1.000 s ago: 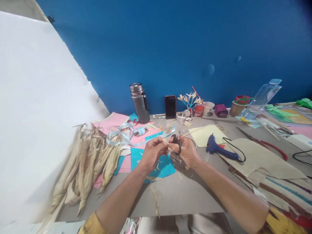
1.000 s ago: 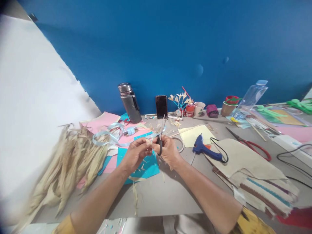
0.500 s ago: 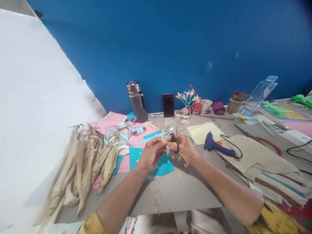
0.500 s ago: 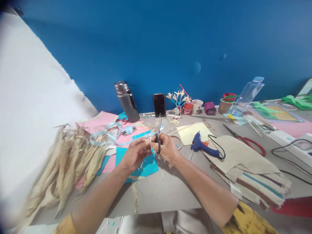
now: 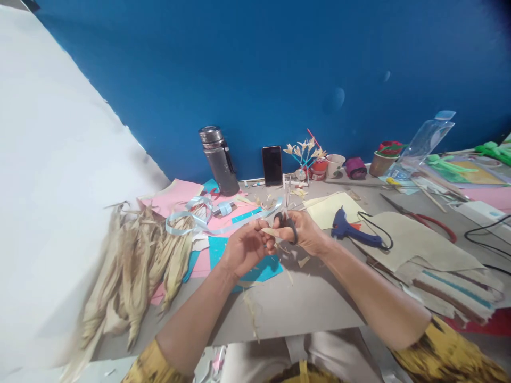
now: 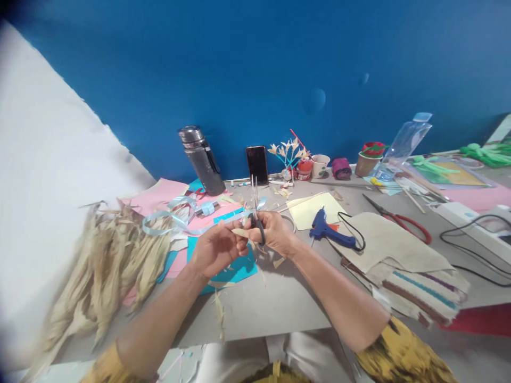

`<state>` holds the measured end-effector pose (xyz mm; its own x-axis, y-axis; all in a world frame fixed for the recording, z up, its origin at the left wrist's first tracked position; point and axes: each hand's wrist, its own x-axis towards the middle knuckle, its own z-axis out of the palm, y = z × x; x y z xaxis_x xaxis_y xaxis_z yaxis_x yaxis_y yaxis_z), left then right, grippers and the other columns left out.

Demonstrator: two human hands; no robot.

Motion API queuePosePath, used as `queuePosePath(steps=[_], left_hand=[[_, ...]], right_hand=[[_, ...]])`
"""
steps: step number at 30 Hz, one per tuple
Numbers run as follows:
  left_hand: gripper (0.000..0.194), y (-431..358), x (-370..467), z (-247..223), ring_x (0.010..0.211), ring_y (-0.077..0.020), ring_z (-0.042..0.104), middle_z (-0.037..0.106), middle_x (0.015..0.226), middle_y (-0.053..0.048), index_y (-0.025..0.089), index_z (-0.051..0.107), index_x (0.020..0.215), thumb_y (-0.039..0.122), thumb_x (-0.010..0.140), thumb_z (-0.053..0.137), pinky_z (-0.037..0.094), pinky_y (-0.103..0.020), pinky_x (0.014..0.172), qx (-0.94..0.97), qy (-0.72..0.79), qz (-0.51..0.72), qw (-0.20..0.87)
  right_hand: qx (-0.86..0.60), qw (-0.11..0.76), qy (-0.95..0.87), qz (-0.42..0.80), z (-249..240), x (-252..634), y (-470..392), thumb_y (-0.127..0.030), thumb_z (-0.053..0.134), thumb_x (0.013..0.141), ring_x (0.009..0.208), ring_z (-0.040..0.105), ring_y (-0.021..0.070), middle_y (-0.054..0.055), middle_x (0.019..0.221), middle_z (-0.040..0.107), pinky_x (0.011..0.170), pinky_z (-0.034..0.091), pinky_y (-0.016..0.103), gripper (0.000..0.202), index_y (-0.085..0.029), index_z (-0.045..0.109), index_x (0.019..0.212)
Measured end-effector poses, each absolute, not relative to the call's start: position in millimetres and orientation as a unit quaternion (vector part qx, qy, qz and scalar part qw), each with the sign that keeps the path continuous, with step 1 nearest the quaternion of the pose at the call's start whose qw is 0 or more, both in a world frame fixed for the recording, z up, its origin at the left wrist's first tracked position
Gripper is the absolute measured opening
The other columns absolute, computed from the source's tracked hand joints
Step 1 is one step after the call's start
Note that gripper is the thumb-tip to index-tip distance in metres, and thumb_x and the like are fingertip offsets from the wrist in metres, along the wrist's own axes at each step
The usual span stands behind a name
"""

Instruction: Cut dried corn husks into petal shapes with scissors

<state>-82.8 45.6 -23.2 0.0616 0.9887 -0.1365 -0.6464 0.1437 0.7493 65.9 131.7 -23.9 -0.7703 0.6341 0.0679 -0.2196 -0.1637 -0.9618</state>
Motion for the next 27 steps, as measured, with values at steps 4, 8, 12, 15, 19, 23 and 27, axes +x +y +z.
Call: queuePosePath(steps=[4,8,12,15,19,23,27], left_hand=[[0.023,45.9,-84.8,-22.7,0.059,-0.0152,0.057,0.058,0.066,-0.001,0.015,0.06,0.071,0.032,0.072,0.075,0.045,-0.029,0.062,0.32,0.41,0.569,0.637],[0.019,46.8,-82.6,-23.7,0.058,-0.0126,0.055,0.057,0.066,-0.001,0.015,0.057,0.065,0.021,0.068,0.075,0.045,-0.028,0.061,0.311,0.4,0.571,0.646],[0.019,47.0,-83.4,-21.2,0.06,-0.0146,0.055,0.057,0.067,-0.001,0.016,0.059,0.068,0.03,0.073,0.07,0.047,-0.03,0.061,0.266,0.368,0.581,0.675],[0.03,46.9,-86.5,-20.4,0.061,-0.0167,0.058,0.057,0.066,-0.003,0.015,0.061,0.07,0.044,0.077,0.066,0.046,-0.03,0.059,0.283,0.389,0.575,0.662],[0.021,47.1,-87.7,-23.6,0.057,-0.0132,0.057,0.057,0.065,-0.001,0.015,0.06,0.068,0.029,0.069,0.076,0.044,-0.026,0.058,0.337,0.446,0.562,0.609],[0.019,47.9,-85.9,-24.9,0.059,-0.0112,0.055,0.056,0.064,0.0,0.015,0.059,0.068,0.024,0.07,0.076,0.045,-0.025,0.06,0.349,0.447,0.577,0.588],[0.022,48.6,-85.6,-23.6,0.062,-0.0109,0.055,0.055,0.066,0.002,0.016,0.059,0.069,0.025,0.069,0.078,0.046,-0.025,0.062,0.316,0.452,0.597,0.583]], right_hand=[[-0.162,0.262,-0.593,0.744,-22.4,67.9,132.9,-0.032,0.085,0.061,0.054,0.064,0.0165,-0.002,0.06,0.063,0.053,0.051,0.027,0.035,-0.016,0.058,0.077],[-0.183,0.257,-0.618,0.72,-23.1,69.4,134.3,-0.029,0.082,0.064,0.053,0.064,0.015,0.0,0.062,0.066,0.049,0.046,0.023,0.03,-0.016,0.06,0.078],[-0.158,0.246,-0.6,0.745,-24.3,69.6,134.7,-0.034,0.079,0.069,0.06,0.067,0.0191,0.004,0.068,0.069,0.053,0.047,0.026,0.031,-0.017,0.056,0.082],[-0.166,0.245,-0.616,0.73,-24.4,69.7,134.9,-0.035,0.079,0.068,0.059,0.064,0.0165,0.001,0.064,0.066,0.053,0.044,0.024,0.031,-0.017,0.057,0.081],[-0.198,0.25,-0.649,0.69,-26.1,69.8,137.5,-0.033,0.08,0.064,0.053,0.049,0.0088,-0.004,0.061,0.057,0.049,0.033,0.021,0.029,-0.015,0.061,0.078],[-0.207,0.267,-0.639,0.691,-28.0,69.0,139.7,-0.034,0.078,0.065,0.054,0.044,0.0082,-0.004,0.063,0.054,0.05,0.031,0.022,0.03,-0.015,0.064,0.083],[-0.223,0.307,-0.618,0.689,-29.4,67.9,139.7,-0.034,0.078,0.064,0.053,0.04,0.0079,-0.005,0.062,0.052,0.05,0.029,0.023,0.031,-0.015,0.062,0.083]])
